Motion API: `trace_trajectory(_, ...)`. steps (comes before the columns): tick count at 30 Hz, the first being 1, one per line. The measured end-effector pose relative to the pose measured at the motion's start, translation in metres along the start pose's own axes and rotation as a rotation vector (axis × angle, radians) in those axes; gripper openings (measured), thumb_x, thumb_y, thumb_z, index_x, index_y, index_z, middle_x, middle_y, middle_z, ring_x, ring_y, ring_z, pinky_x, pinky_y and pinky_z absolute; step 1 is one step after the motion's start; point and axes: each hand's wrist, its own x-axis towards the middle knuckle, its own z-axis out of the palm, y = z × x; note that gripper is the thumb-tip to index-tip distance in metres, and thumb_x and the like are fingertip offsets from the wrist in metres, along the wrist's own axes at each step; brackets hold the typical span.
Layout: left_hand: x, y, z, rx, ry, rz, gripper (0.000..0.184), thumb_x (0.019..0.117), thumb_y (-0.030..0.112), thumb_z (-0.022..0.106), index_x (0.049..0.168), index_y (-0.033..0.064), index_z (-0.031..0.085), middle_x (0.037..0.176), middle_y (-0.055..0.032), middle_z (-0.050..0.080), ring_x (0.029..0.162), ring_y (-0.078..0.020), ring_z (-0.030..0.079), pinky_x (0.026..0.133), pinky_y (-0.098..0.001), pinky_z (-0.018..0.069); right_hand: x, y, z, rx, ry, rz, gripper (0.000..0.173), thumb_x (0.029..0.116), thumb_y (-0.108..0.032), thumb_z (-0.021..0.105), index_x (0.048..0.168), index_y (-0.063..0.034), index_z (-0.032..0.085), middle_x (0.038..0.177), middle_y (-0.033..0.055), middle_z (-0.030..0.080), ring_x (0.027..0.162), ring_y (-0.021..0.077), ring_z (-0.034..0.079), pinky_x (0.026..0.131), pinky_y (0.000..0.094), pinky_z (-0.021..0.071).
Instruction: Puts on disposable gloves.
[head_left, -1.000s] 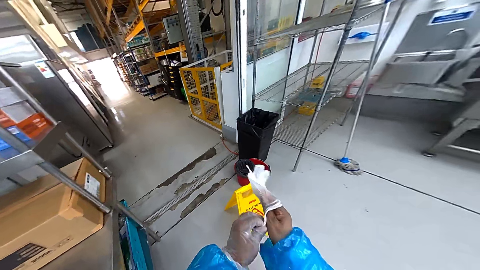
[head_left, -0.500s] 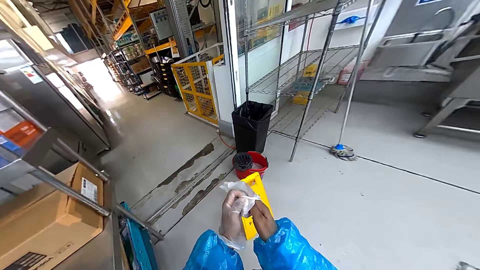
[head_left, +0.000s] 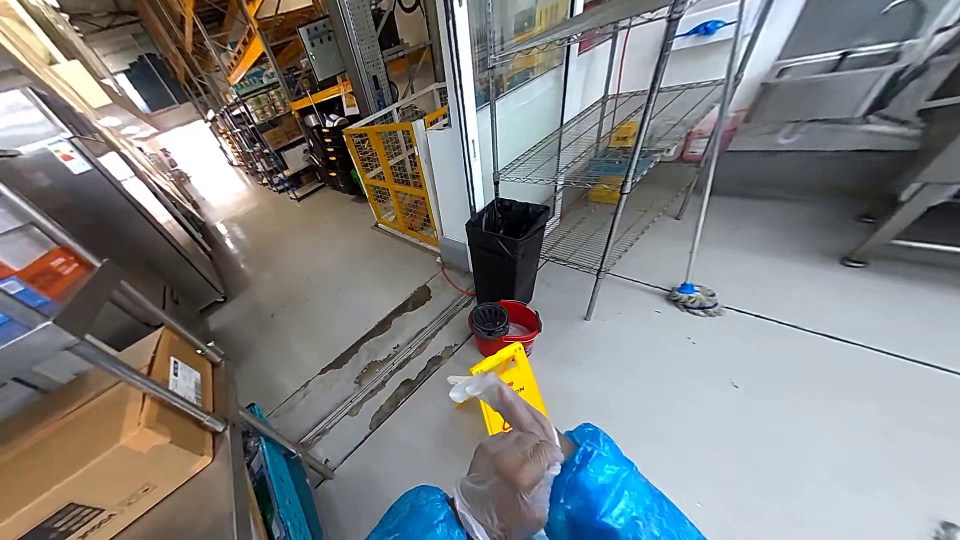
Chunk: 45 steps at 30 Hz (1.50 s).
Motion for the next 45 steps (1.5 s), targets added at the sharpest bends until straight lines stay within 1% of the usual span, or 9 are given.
trace_trajectory(3,0.0,0.0,0.018,-0.096,0.076,-0.305,0.014,0.0958,0.006,0.06,0.096,-0.0046,0.07,0.089,-0.0154,0.072,0.082,-0.0209,0.073,0.078,-0.0334,0.0608,0.012,0.021,-0.024,0.462,-0.091,0.425,0.05,0.1104,-0.035,0.026,0.133,0.0014,0.051,0.113,0.0045,0.067,0.105,0.0044,0.063,0.094,0.0241,0.0521)
trace_trajectory(7,0.006,-0.005,0.026,-0.016,0.075,-0.403,0.026,0.0944,0.017,0.066,0.108,-0.0052,0.066,0.105,-0.0192,0.069,0.099,-0.0284,0.069,0.09,-0.0403,0.0572,0.017,0.014,-0.033,0.866,0.014,0.55,0.031,0.1026,-0.016,0.031,0.099,-0.0117,0.062,0.079,0.0002,0.071,0.073,0.0078,0.068,0.066,0.0256,0.0572)
trace_trajectory(9,0.01,-0.004,0.025,0.07,-0.023,-0.461,0.035,0.0949,0.018,0.066,0.12,-0.0069,0.067,0.122,-0.0239,0.067,0.116,-0.0379,0.064,0.101,-0.0499,0.0515,0.017,0.019,-0.038,0.919,0.053,0.53,0.043,0.1108,-0.025,0.018,0.118,-0.007,0.057,0.093,0.006,0.071,0.087,0.0131,0.069,0.075,0.03,0.0582)
trace_trajectory(14,0.008,-0.008,0.037,0.175,0.048,-0.383,0.015,0.0926,0.006,0.061,0.092,-0.0022,0.074,0.097,-0.0168,0.074,0.097,-0.0317,0.073,0.088,-0.0437,0.0592,0.017,0.002,-0.029,0.828,0.189,0.773,0.035,0.1092,-0.014,0.026,0.099,-0.0105,0.059,0.074,0.0026,0.066,0.07,0.0099,0.066,0.063,0.0259,0.0559)
trace_trajectory(25,0.02,-0.017,0.025,-0.538,-0.003,-0.609,0.018,0.098,0.008,0.055,0.095,-0.0047,0.068,0.078,-0.0023,0.064,0.074,-0.0019,0.059,0.074,-0.0203,0.0517,0.04,0.055,-0.041,1.207,0.08,0.557,0.03,0.1069,-0.021,0.036,0.122,-0.0069,0.059,0.113,0.0096,0.068,0.107,0.0181,0.066,0.091,0.0338,0.0556)
trace_trajectory(31,0.022,-0.026,0.019,-0.232,0.139,-0.292,0.013,0.0943,0.001,0.062,0.09,-0.0053,0.072,0.086,-0.0138,0.073,0.081,-0.0141,0.072,0.079,-0.0266,0.0593,0.078,-0.027,-0.027,0.096,0.406,0.505,0.041,0.1119,-0.027,0.032,0.131,-0.0079,0.063,0.127,0.0094,0.068,0.116,0.019,0.063,0.1,0.0421,0.0497)
trace_trajectory(37,0.016,-0.027,0.01,0.043,0.186,-0.214,0.021,0.0953,0.022,0.067,0.097,0.0028,0.076,0.1,-0.0109,0.076,0.097,-0.0221,0.074,0.087,-0.0383,0.0614,0.082,0.002,-0.03,-0.447,-0.033,0.339,0.031,0.1071,-0.01,0.041,0.125,0.0068,0.06,0.123,0.0279,0.061,0.114,0.0378,0.059,0.097,0.0523,0.0459)
trace_trajectory(42,0.047,-0.008,-0.014,0.257,-0.456,-0.673,0.041,0.1028,0.032,0.058,0.136,0.0087,0.065,0.135,-0.0128,0.065,0.13,-0.0283,0.058,0.111,-0.0441,0.0446,0.083,0.032,-0.015,-0.997,-0.266,0.735,0.04,0.0945,-0.036,0.07,0.115,-0.001,0.071,0.122,0.0219,0.067,0.122,0.04,0.058,0.106,0.0559,0.0425)
trace_trajectory(45,0.044,-0.02,-0.012,0.234,-0.517,-0.819,0.036,0.1061,0.026,0.051,0.133,0.0068,0.067,0.13,-0.0121,0.067,0.126,-0.0247,0.061,0.109,-0.0409,0.0467,0.078,0.035,-0.015,-1.028,-0.212,0.744,0.048,0.0954,-0.034,0.066,0.125,0.0032,0.065,0.136,0.0238,0.059,0.134,0.0394,0.05,0.114,0.0553,0.0363)
